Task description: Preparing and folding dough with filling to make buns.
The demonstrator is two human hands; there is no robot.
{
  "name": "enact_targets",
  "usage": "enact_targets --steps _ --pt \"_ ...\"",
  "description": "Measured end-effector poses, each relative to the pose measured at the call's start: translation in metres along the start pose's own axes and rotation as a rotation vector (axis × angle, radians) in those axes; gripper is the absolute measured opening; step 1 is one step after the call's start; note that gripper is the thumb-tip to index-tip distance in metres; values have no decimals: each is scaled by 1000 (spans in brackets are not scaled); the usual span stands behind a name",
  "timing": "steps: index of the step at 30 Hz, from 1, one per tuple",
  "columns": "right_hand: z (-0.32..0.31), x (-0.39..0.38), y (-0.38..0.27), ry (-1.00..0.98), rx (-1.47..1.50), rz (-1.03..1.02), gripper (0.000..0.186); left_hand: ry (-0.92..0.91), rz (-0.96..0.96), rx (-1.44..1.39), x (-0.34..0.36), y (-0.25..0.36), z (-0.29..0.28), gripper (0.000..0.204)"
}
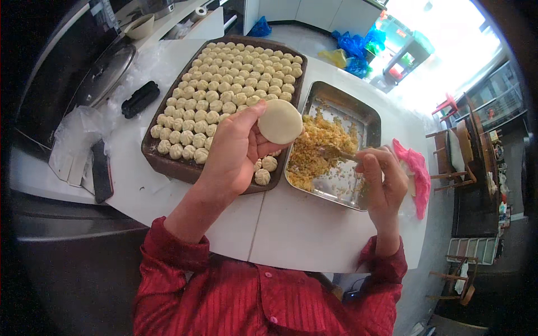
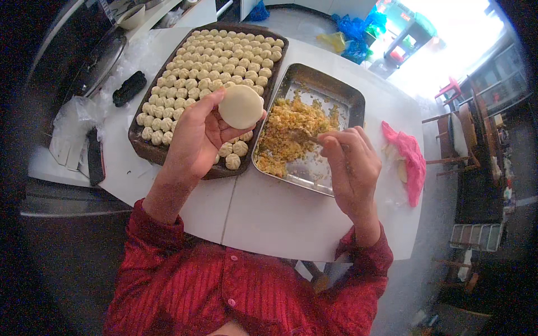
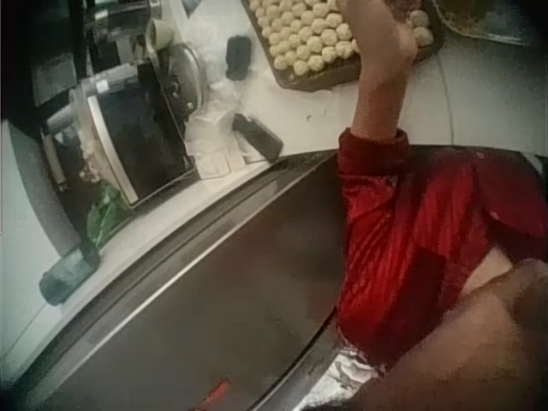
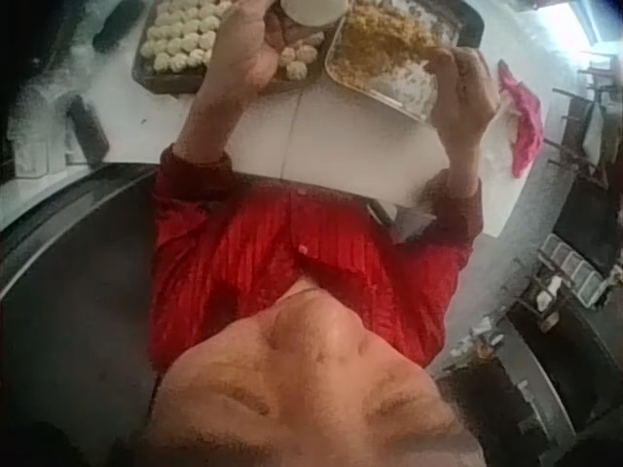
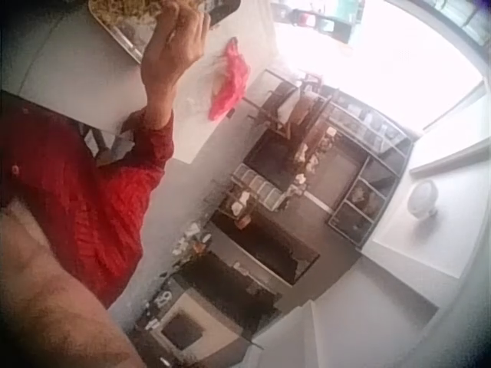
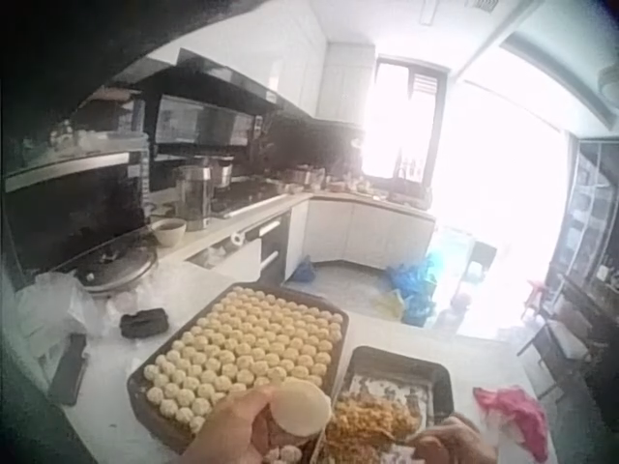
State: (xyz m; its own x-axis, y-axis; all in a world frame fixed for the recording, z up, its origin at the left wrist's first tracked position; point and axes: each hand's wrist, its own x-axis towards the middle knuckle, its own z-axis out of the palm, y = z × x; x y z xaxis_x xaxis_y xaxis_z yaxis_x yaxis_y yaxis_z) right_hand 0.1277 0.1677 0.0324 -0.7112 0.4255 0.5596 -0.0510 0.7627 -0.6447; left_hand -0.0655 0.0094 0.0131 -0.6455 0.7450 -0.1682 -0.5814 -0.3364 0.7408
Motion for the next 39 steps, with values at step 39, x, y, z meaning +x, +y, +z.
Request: enact_targets --steps 39 --pt "19 -18 12 176 528 553 28 9 -15 192 -2 -9 1 31"
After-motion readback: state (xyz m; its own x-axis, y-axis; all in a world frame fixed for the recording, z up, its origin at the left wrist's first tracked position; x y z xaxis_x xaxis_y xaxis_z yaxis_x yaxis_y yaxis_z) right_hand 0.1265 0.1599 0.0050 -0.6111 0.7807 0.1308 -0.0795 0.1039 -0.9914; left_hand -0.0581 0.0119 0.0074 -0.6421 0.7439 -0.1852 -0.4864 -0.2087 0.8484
